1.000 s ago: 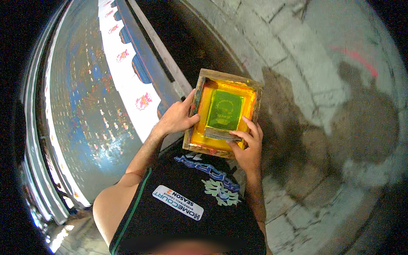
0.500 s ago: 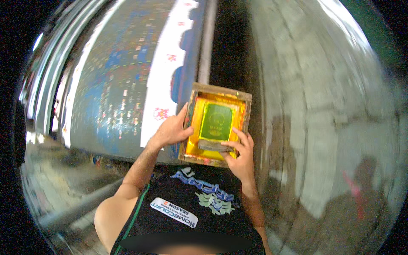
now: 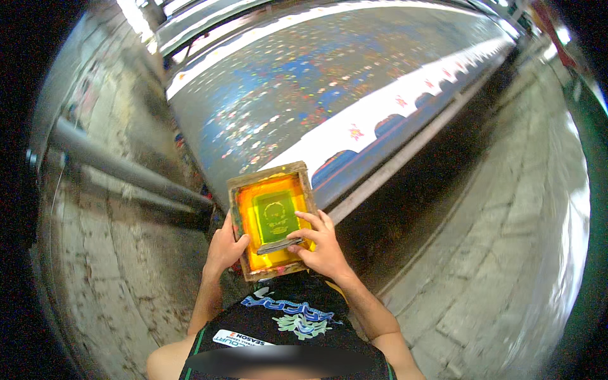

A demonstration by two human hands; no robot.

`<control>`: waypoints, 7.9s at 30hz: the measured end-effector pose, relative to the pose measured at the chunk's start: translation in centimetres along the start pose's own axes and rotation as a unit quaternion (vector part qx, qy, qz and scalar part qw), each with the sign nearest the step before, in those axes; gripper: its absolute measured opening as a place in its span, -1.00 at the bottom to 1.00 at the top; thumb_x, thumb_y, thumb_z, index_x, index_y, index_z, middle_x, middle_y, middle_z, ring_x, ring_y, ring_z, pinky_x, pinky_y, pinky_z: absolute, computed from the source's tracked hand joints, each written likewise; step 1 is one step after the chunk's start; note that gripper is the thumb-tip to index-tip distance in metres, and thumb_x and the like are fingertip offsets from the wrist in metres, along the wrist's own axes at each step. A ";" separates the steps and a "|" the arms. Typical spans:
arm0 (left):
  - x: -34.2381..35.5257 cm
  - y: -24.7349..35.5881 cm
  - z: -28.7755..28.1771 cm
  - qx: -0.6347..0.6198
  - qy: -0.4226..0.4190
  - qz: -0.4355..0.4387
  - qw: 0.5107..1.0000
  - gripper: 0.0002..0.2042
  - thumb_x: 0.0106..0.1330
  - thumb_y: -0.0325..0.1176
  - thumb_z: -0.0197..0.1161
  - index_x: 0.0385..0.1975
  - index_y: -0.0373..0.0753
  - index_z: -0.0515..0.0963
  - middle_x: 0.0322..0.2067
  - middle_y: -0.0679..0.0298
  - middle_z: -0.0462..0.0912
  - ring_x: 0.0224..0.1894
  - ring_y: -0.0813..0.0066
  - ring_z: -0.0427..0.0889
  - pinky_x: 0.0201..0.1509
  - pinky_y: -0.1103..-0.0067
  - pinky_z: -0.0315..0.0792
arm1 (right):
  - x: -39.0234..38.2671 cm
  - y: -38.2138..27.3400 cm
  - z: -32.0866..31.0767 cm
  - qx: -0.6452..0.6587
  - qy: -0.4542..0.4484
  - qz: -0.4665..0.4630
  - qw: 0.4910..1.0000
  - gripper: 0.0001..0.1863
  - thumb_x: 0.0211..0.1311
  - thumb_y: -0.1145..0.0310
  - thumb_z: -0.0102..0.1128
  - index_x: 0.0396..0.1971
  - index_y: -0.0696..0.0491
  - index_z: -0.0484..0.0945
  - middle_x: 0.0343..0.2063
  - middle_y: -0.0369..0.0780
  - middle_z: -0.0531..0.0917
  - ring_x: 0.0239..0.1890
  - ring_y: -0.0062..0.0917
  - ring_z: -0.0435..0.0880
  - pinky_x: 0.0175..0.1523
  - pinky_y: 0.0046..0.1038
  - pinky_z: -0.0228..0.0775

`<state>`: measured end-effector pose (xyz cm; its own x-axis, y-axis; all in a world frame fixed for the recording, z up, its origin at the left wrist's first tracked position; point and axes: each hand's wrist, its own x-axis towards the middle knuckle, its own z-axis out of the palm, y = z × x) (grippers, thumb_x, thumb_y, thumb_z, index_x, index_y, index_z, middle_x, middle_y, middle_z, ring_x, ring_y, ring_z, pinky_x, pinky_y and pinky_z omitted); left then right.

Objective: The person uses a squeegee to spread green ink across a screen-printing frame held over a white t-shirt. The person repeatedly wipes the squeegee and repositions the frame while continuing to apply ink to the same area.

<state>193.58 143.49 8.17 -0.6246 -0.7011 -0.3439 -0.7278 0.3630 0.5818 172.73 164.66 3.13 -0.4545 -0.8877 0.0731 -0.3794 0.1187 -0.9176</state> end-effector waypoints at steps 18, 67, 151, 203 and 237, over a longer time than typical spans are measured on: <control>-6.1 -11.2 2.6 -0.096 0.220 -0.201 0.950 -0.28 0.39 -0.26 0.31 0.58 -0.24 0.31 0.04 -0.19 0.82 0.10 -0.20 0.84 0.15 0.09 0.69 | 10.9 3.3 11.7 0.013 -0.275 -0.155 0.949 -0.70 0.12 0.28 0.70 -0.12 -0.13 0.88 0.44 -0.18 0.61 0.60 0.12 0.27 0.72 0.23 -0.02; 10.0 -11.3 12.9 -0.274 0.216 -0.027 0.937 -0.06 0.34 -0.37 0.44 0.69 -0.45 0.09 -0.03 0.03 0.91 -0.08 0.39 0.93 -0.01 0.45 0.77 | 15.4 13.7 2.1 -0.026 -0.202 -0.092 0.975 -0.54 -0.05 0.49 0.71 -0.05 -0.10 0.91 0.62 -0.09 0.40 0.69 -0.07 0.26 0.73 -0.03 0.17; 11.8 -10.7 12.4 -0.320 0.056 -0.104 0.940 -0.13 0.62 -0.16 0.32 0.76 -0.27 -0.03 -0.49 0.24 0.77 -0.59 0.59 0.68 -0.52 0.55 0.60 | 24.7 15.1 4.6 -0.275 -0.223 -0.233 0.906 -0.49 0.19 0.61 0.32 0.18 -0.03 0.72 0.05 -0.16 0.82 0.11 -0.12 0.80 0.19 -0.16 0.70; 10.0 -10.6 10.1 -0.089 0.144 -0.153 0.974 -0.07 0.35 -0.17 0.34 0.69 -0.29 0.06 -0.02 -0.26 0.82 0.04 -0.34 0.82 0.15 0.05 0.70 | 14.7 10.6 5.9 -0.233 -0.282 -0.264 0.892 -0.47 0.10 0.51 0.43 0.16 0.00 0.74 0.07 -0.16 0.77 0.19 -0.15 0.72 0.32 -0.12 0.58; 19.9 1.9 17.6 -0.170 0.197 -0.043 0.965 -0.09 0.34 -0.29 0.40 0.68 -0.35 0.13 0.01 -0.08 0.87 0.02 -0.01 0.90 0.13 0.27 0.73 | 21.7 17.3 -10.2 -0.260 -0.252 -0.310 0.879 -0.47 0.10 0.38 0.48 0.15 0.03 0.68 -0.12 -0.17 0.74 -0.02 -0.22 0.78 0.08 -0.19 0.74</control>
<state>174.77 141.00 -10.52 -0.3623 -0.9224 -0.1339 -0.5951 0.1184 0.7949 148.07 152.05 -7.16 0.3341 -0.9223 0.1943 -0.8051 -0.3865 -0.4500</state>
